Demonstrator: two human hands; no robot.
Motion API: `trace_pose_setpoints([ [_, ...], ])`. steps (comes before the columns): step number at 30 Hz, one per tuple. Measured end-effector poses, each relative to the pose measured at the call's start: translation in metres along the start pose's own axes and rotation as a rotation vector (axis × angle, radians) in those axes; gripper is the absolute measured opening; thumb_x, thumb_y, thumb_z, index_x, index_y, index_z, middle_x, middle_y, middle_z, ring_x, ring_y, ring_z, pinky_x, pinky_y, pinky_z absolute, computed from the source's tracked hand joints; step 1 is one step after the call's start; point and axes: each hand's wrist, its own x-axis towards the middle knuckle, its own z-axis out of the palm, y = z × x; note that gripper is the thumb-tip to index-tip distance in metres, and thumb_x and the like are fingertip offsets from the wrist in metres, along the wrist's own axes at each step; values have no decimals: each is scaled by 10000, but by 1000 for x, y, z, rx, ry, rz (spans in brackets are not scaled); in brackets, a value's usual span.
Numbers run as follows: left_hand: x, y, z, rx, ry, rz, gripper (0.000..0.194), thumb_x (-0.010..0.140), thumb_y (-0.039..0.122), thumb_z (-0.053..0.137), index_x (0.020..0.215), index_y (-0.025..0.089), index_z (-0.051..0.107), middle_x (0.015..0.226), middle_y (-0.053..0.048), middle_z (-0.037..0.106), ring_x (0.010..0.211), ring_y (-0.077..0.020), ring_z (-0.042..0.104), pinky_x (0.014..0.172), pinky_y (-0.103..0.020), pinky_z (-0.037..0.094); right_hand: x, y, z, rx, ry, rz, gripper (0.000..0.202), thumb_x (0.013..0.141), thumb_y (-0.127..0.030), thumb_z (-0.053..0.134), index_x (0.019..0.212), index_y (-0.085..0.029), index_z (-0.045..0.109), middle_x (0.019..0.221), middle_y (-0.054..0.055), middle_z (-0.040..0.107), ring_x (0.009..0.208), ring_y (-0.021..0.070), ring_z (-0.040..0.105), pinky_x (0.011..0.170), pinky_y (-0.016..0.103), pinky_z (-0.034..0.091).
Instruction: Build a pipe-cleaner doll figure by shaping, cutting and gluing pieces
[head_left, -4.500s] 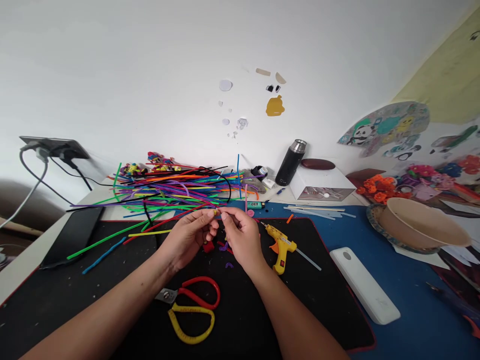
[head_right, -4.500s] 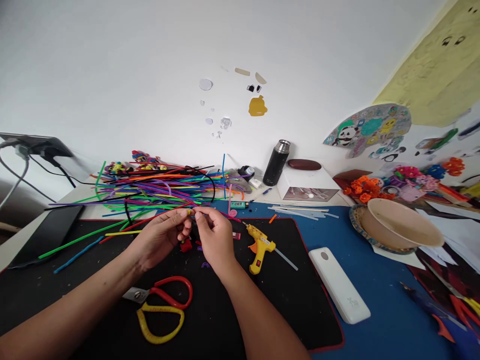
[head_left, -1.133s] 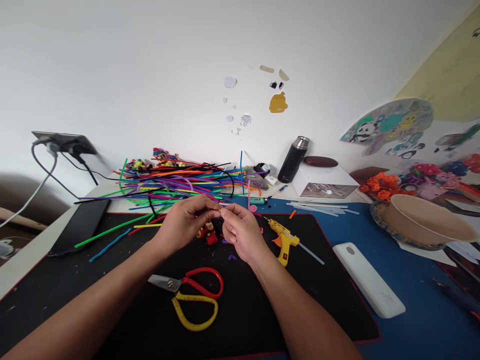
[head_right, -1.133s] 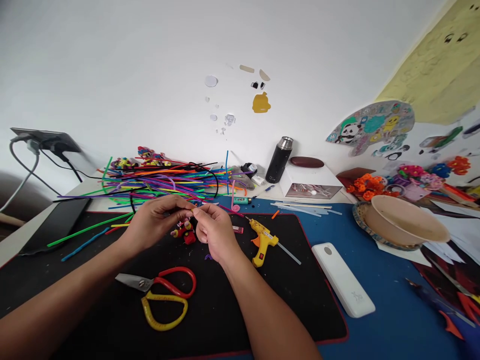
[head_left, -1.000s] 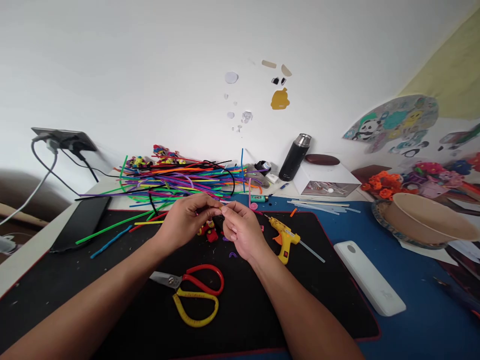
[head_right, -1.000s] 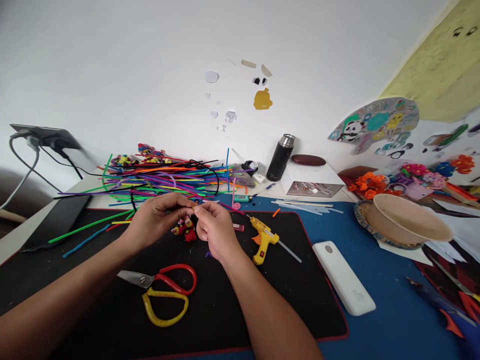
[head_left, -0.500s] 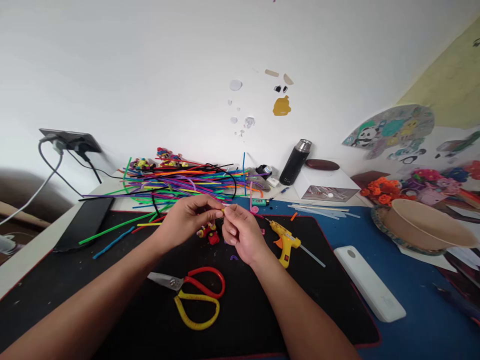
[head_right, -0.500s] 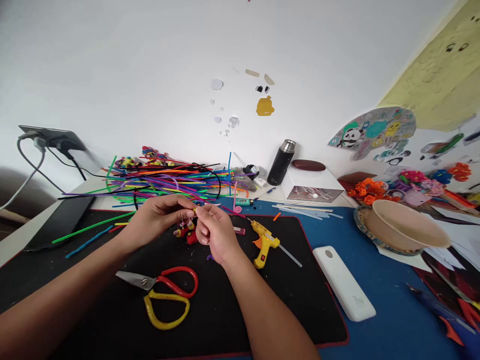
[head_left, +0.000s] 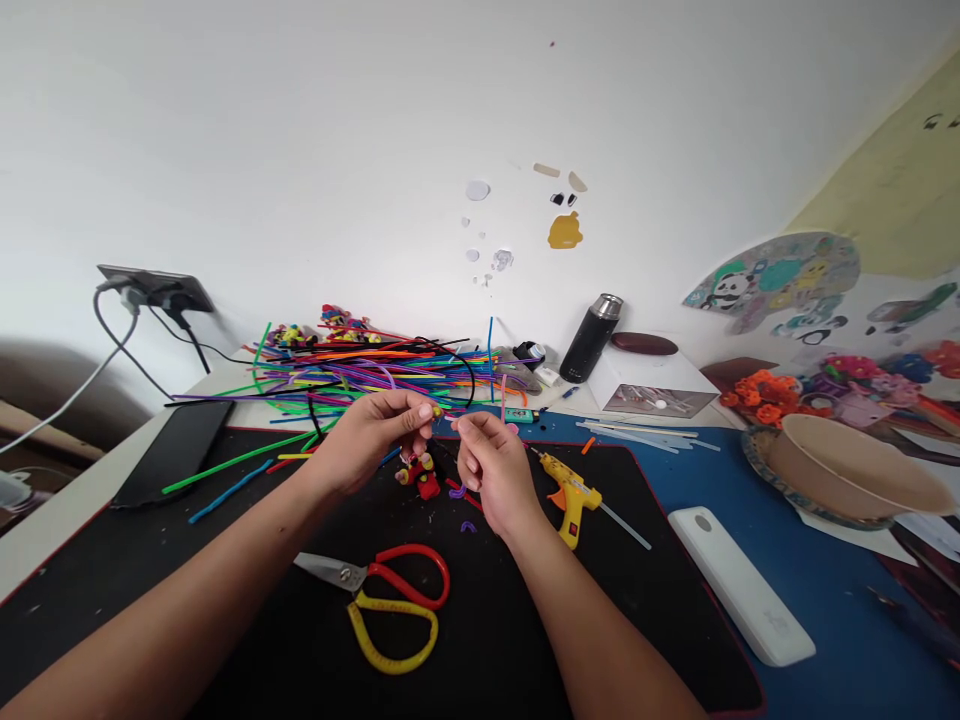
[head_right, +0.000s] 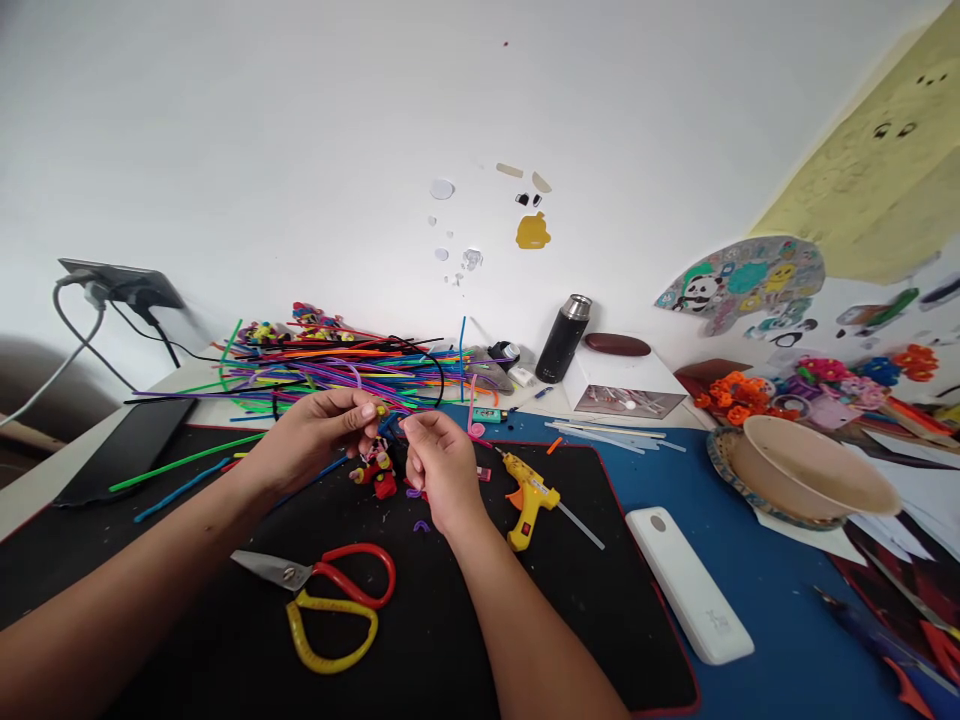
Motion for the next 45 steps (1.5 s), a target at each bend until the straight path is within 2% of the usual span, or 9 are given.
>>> trace_pose_setpoints([
  [6,0,-8,-2,59,-44,-45,531,725,648,931,716,154,736,639,-26,689,543,-125,613,496,-219,469,1,-2,-1,-7,48,-57,387,800,-522,893,882,-194,704,516,-109,447,398,56,324,383,204,228],
  [16,0,-16,-1,154,-68,-74,582,719,715,898,790,162,733,632,-22,673,500,-134,595,460,-234,442,-2,-2,2,-79,-25,-53,404,812,-549,863,927,-203,689,514,-118,469,358,58,351,379,213,230],
  [23,-3,-17,0,182,-65,-32,475,801,619,881,837,173,721,616,1,673,495,-124,586,465,-220,456,-2,0,1,-90,-29,-33,387,820,-524,857,959,-202,695,495,-124,462,366,62,356,399,217,223],
  [33,-7,-5,3,279,-64,98,395,795,533,897,782,169,745,631,-11,688,553,-147,614,532,-245,497,-3,4,2,102,-104,134,432,763,-488,924,981,-208,677,515,-133,463,377,52,337,414,206,192],
  [40,-6,-4,-1,347,-83,111,390,834,545,856,781,172,755,636,-19,684,556,-152,610,527,-250,484,-5,8,5,141,-98,162,445,751,-484,938,974,-221,658,507,-139,450,376,55,328,419,206,182],
  [45,-3,-6,4,275,-63,49,409,772,551,907,793,174,752,616,-6,691,542,-146,613,532,-249,510,-2,9,2,128,-76,152,451,755,-501,929,983,-213,666,525,-133,470,380,52,346,419,205,198],
])
